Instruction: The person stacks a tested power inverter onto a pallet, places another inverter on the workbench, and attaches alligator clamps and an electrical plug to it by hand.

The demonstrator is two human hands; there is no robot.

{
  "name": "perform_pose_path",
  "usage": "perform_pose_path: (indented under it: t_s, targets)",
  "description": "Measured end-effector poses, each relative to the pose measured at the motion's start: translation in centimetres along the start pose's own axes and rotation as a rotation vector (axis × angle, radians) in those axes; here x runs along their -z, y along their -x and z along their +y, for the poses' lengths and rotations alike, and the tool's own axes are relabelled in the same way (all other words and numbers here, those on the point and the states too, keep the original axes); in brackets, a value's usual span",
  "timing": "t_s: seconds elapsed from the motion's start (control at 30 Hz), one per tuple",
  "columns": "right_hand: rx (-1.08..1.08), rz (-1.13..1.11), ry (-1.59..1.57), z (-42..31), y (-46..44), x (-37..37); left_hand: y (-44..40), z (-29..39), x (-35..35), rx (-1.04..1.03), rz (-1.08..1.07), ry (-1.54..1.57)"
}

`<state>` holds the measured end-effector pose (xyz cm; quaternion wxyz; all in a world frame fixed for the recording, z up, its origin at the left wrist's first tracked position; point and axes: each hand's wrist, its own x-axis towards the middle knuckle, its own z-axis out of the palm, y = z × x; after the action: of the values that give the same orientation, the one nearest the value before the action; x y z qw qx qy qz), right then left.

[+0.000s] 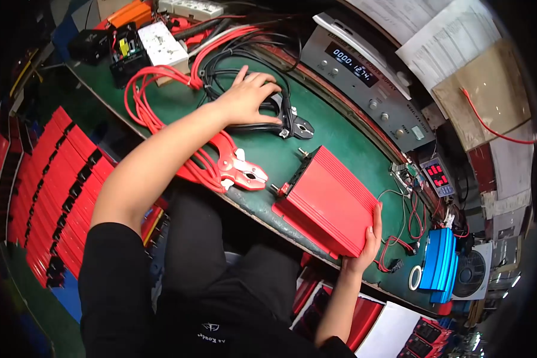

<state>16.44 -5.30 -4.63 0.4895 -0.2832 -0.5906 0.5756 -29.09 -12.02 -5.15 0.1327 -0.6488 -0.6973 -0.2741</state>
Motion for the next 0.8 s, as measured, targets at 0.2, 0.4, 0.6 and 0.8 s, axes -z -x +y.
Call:
perform_pose_path:
  t_s: [0.2,0.4,0.6,0.8]
  targets:
    - [0.005,0.031,0.043,0.4,-0.1,0.3,0.2,-0.1,0.6,0.054,-0.039,0.010]
    - [-0.027,0.043,-0.025,1.3,-0.2,1.5,0.0,0.2,1.8,-0.026,-0.100,0.095]
    - [-0.022,0.049,0.014,1.2,-0.1,1.5,0.4,-0.3,1.5,-0.028,-0.218,0.077]
    - [-0.015,0.055,0.025,1.1,0.0,1.4,1.1,-2.4,2.5,-0.063,-0.310,0.220]
